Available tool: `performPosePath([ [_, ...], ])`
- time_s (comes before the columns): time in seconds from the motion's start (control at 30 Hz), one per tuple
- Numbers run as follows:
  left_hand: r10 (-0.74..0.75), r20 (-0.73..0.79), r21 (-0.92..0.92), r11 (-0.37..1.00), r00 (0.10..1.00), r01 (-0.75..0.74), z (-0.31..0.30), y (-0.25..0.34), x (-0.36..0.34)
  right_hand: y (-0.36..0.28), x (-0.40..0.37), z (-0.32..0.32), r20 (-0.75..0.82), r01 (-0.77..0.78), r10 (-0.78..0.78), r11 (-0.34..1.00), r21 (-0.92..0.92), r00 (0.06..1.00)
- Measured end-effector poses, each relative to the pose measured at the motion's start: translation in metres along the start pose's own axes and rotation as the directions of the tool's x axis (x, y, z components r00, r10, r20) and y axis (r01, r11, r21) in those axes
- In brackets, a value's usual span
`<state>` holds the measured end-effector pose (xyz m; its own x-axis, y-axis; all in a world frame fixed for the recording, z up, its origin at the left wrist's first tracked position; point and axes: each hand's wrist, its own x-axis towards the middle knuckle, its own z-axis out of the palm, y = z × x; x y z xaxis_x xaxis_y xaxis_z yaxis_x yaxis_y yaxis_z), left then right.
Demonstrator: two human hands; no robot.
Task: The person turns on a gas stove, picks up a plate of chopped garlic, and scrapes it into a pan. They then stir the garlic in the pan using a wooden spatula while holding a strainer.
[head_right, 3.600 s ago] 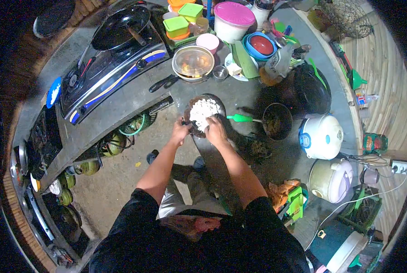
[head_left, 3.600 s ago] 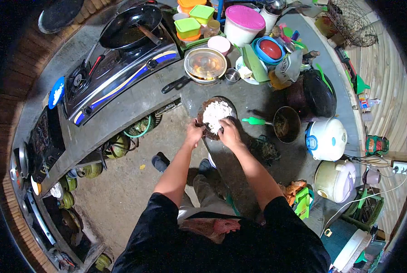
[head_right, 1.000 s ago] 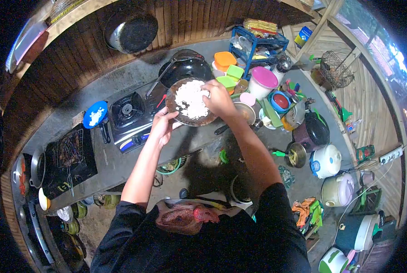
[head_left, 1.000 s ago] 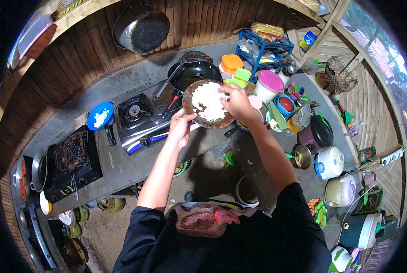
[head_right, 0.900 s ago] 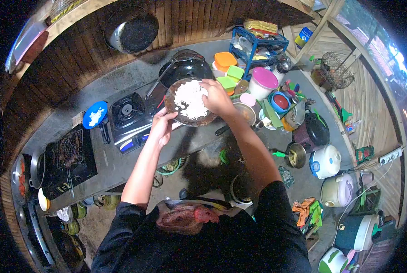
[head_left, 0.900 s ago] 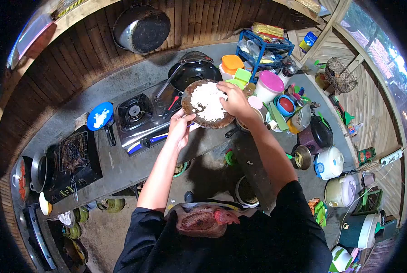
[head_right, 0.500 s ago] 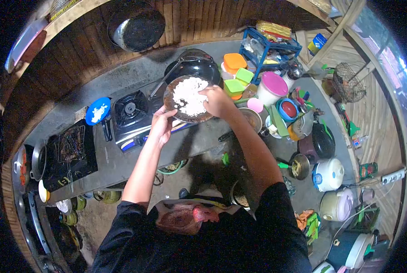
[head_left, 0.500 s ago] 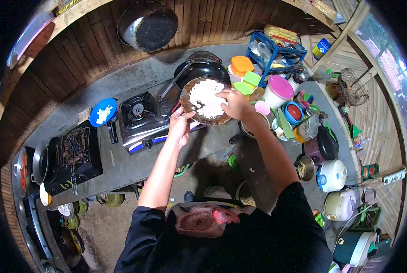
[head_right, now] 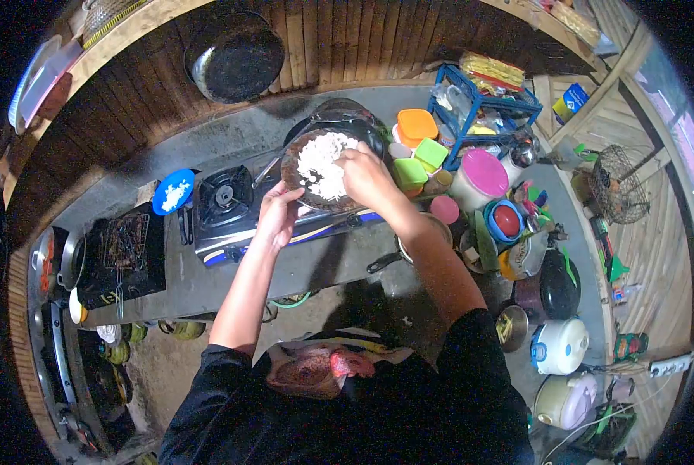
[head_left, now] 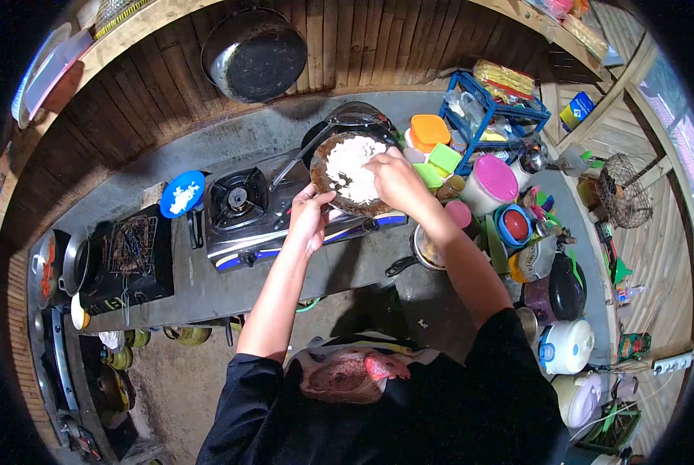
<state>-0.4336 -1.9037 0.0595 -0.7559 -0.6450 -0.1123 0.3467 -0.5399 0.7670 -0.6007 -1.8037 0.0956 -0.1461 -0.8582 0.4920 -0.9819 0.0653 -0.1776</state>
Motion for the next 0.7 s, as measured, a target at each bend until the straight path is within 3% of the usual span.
performPosePath([
  [0.17, 0.013, -0.061, 0.014, 1.0, 0.998, -0.013, 0.005, -0.006, 0.007, 0.014, 0.003, -0.001, 0.082, 0.079, -0.092, 0.986, 0.149, 0.992],
  [0.3, 0.016, -0.077, 0.007, 1.0, 0.997, -0.015, 0.01, -0.01, 0.012, 0.009, 0.005, 0.004, 0.018, 0.083, -0.086, 0.989, 0.118, 0.996],
  [0.67, -0.01, -0.107, 0.034, 0.999, 0.994, 0.014, 0.013, -0.005, 0.023, 0.012, 0.021, 0.01, 0.12, 0.063, -0.098, 0.961, 0.268, 0.988],
  [0.7, -0.013, -0.096, 0.027, 1.0, 0.995, 0.015, 0.011, -0.006, 0.025, 0.008, 0.026, 0.011, 0.101, 0.133, -0.161, 0.962, 0.238, 0.982],
])
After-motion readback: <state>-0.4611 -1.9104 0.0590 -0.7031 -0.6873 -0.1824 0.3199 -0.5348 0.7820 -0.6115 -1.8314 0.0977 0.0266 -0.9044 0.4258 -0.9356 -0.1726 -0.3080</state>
